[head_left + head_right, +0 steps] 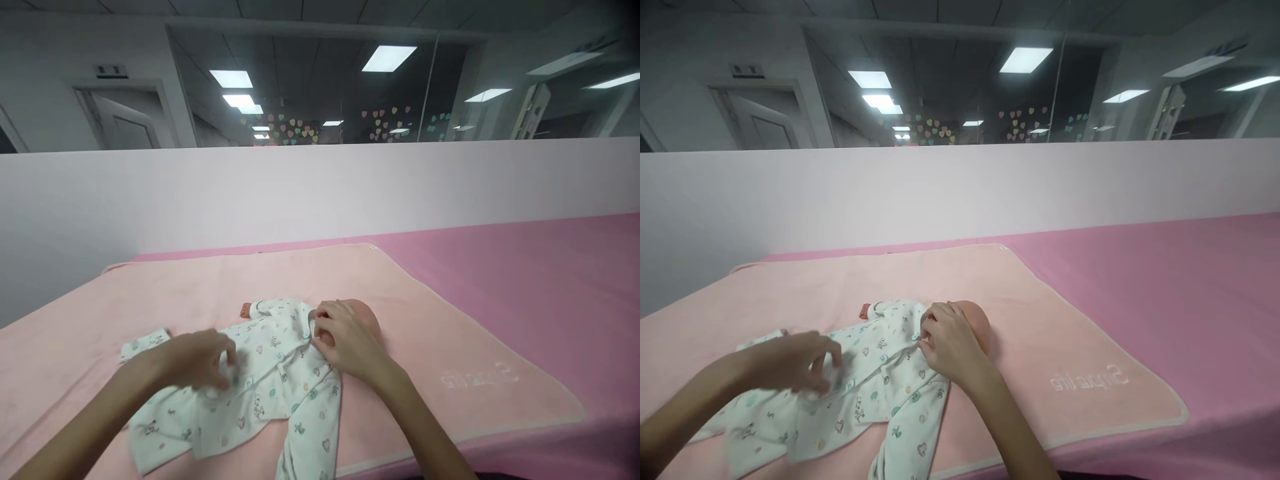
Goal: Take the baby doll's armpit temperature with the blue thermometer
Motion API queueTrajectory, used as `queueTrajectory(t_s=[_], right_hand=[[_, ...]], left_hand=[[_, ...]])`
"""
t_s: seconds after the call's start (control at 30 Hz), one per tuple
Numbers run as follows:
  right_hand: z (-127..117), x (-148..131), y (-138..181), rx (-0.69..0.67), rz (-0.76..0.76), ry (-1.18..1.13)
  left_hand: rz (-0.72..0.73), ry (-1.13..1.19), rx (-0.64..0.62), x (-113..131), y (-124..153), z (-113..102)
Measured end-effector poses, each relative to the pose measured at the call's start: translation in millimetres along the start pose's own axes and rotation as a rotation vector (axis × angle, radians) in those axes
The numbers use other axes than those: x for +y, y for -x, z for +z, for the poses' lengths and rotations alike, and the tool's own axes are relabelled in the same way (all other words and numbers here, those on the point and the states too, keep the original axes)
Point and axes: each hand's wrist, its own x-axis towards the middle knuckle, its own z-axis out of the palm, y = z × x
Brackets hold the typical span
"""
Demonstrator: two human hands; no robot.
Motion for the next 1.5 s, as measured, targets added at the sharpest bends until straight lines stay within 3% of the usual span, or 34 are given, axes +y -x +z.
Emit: queueTrajectory(t_s=[0.17, 0.23, 0.37, 0.67, 1.03, 1.33, 1.5], right_hand=[[-6, 16, 0, 0.139, 0.166, -0.18], [-7, 30, -3, 0.181, 0.259, -0.234], [-8, 63, -12, 0.075, 0.385, -0.483], [1, 104, -21, -0.159, 0.56, -1.06], [3, 105, -22, -0.25, 0.648, -1.163], [3, 105, -13, -0.118, 0.59, -1.084], [5, 113, -18, 0.117, 0.594, -1.06]], left_hand=[[-0.047, 0.072, 0.533, 19, -78, -2], [-0.088, 0.019, 0.61, 23, -109, 8], [-0.081, -0.047, 0.528, 23, -139, 28], [-0.216, 0.1, 0.529, 17, -141, 36], [-0.275, 0.201, 0.535, 15, -141, 48], [-0.129, 0.158, 0.522, 8, -137, 49], [-0.092, 0.133, 0.521, 8, -131, 48]])
